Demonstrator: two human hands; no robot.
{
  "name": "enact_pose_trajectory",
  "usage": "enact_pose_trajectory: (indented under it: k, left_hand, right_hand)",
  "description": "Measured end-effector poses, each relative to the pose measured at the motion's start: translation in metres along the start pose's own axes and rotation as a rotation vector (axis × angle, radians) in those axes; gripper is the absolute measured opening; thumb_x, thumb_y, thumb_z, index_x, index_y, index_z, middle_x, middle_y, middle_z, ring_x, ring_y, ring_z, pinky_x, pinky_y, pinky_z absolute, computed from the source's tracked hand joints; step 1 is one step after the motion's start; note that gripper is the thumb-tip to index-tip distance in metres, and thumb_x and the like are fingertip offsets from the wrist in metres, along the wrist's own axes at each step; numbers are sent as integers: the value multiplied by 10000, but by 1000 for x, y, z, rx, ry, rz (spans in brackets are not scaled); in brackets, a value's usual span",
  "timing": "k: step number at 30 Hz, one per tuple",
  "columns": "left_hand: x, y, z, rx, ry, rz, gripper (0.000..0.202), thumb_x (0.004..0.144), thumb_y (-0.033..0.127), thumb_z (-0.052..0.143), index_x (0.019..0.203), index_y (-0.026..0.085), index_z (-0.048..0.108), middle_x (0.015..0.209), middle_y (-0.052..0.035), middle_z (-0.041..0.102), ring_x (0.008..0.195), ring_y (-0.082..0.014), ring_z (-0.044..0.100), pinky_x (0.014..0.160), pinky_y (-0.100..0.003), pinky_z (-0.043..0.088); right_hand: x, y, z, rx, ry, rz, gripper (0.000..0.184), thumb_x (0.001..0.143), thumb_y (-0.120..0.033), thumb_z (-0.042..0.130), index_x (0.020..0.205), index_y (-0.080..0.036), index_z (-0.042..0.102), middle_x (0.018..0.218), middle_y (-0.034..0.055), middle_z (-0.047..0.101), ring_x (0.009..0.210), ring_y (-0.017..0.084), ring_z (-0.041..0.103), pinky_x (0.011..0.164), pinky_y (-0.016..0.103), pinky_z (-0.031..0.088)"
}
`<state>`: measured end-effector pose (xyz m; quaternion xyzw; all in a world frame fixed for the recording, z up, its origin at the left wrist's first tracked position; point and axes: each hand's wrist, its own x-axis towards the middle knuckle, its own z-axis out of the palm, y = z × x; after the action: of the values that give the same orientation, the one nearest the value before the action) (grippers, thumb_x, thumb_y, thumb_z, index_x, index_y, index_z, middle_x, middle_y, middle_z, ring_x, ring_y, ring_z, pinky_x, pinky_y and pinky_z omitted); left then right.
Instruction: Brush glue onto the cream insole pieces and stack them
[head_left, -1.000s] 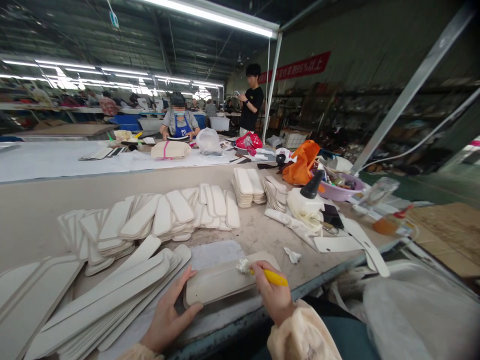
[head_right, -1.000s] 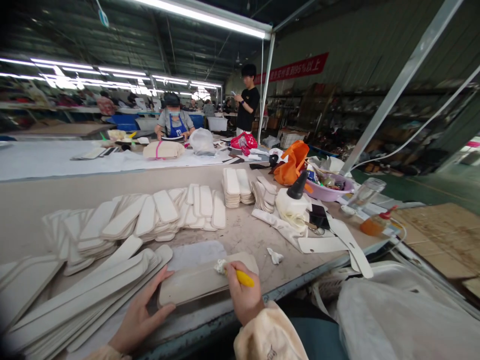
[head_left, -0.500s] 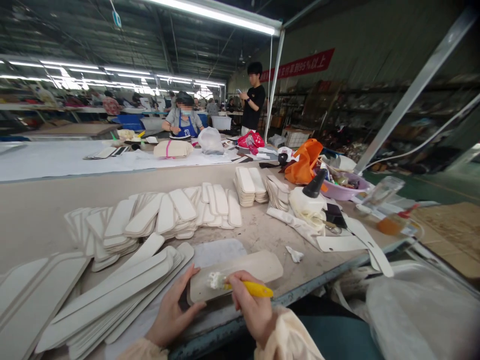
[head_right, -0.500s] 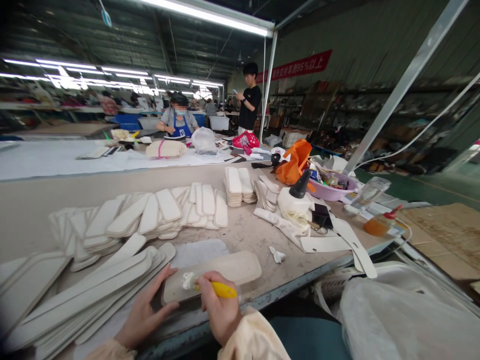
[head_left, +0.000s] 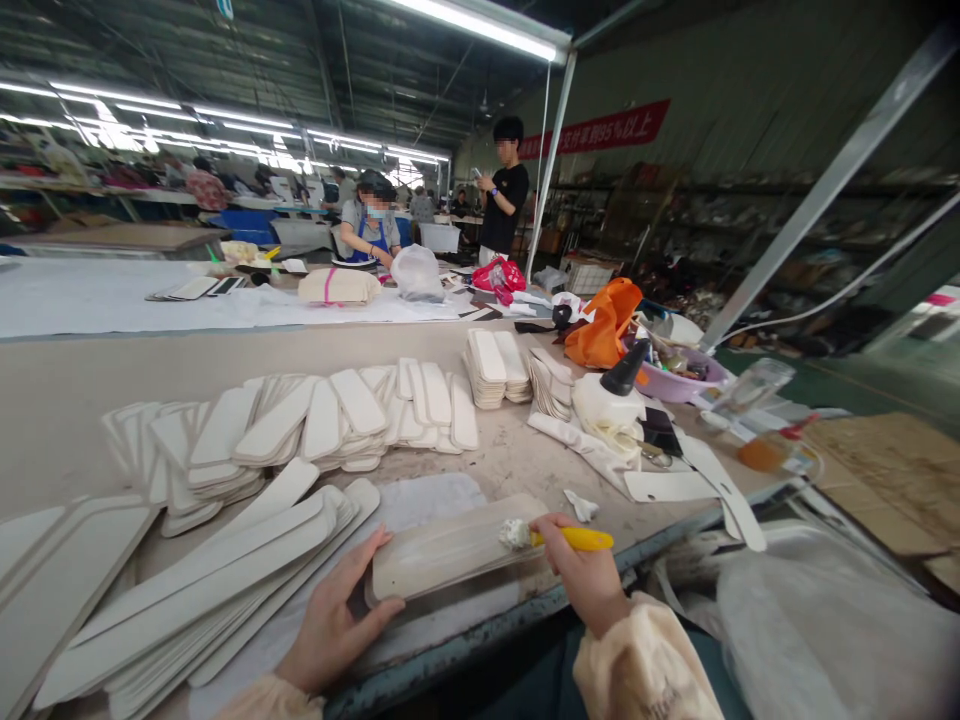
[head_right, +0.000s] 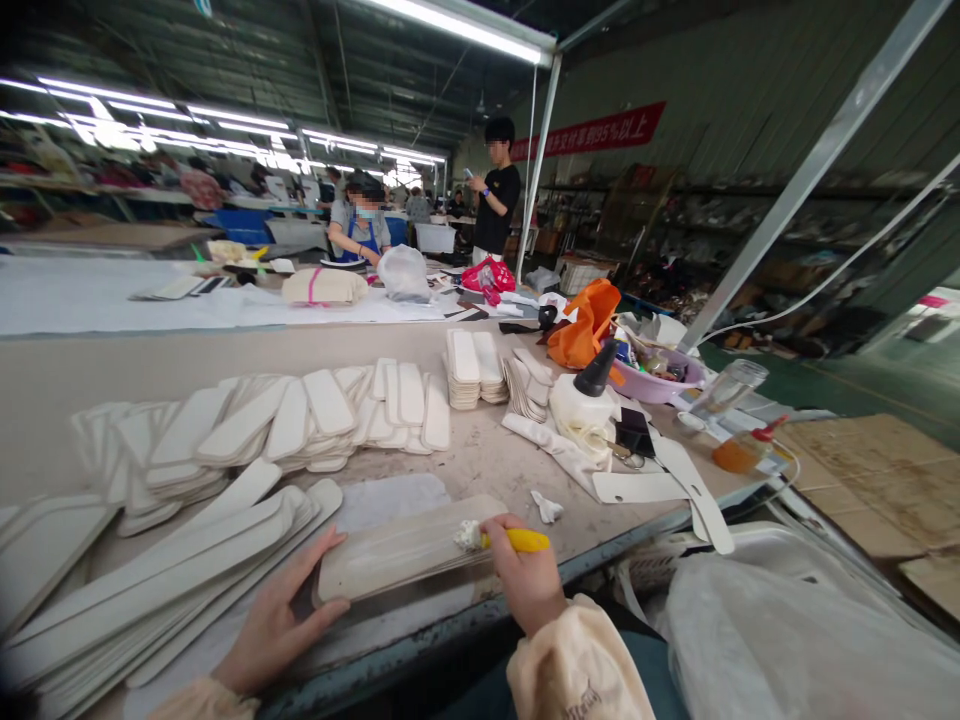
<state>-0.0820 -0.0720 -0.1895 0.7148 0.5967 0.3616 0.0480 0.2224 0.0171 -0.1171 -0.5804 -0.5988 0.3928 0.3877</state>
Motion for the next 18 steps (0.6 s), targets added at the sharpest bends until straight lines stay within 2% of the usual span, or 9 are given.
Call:
enact_pose_trajectory:
  k: [3,5,8,11,13,15,18]
  left_hand:
    - [1,1,0,8,10,5,689,773,395,669,1386,233,399,1270,-98,636,1140,-268,615,952,-378,522]
    - [2,2,-1,12,21,13,693,773,398,667,1389,240,393,1267,-94,638,1132,-266,621,945,-379,527]
    - [2,2,-2,18,22,16,702,776,408,665,1396,249,378,1269,-90,637,1133,-264,621,940,-382,529]
    - [0,0,-1,1,20,-3,764,763,421,679,1427,263,334,1270,-81,637,1132,-266,621,937,-386,530]
    - [-2,-3,2,-34,17,-23,818,752,429,691,1451,277,293,1269,-74,638,1128,-268,623,934,-388,532]
    - [-4,-6,4,-84,13,-45,839,756,427,691,1464,291,262,1271,-72,635,1129,-266,622,938,-389,530]
    - [-5,-6,6,-158,13,-69,816,783,413,670,1469,300,243,1274,-78,628,1128,-258,622,947,-392,524]
  right_hand:
    - [1,3,-17,-272,83,-215,338,911,-458,470,851,-200,679,635,15,630,603,186,598,581,265,438]
    - [-3,1,-18,-459,91,-387,316,948,-412,435,925,-206,674,752,45,681,690,201,641,650,274,455]
    - [-15,-8,1,-746,28,-552,259,961,-275,416,906,-200,657,745,66,672,685,208,646,623,276,443]
    - [-32,-17,36,-942,-30,-569,170,849,-114,508,756,-200,621,674,54,630,613,214,616,542,280,399]
    - [-45,-21,62,-938,-61,-607,136,798,-109,565,716,-210,604,655,40,619,601,214,606,532,281,392]
    - [-57,-27,85,-893,-78,-646,125,790,-168,604,675,-217,595,633,32,618,582,211,603,515,278,388]
    - [-67,-40,103,-687,-175,-650,139,803,-238,608,665,-220,622,633,23,644,575,199,609,526,270,408]
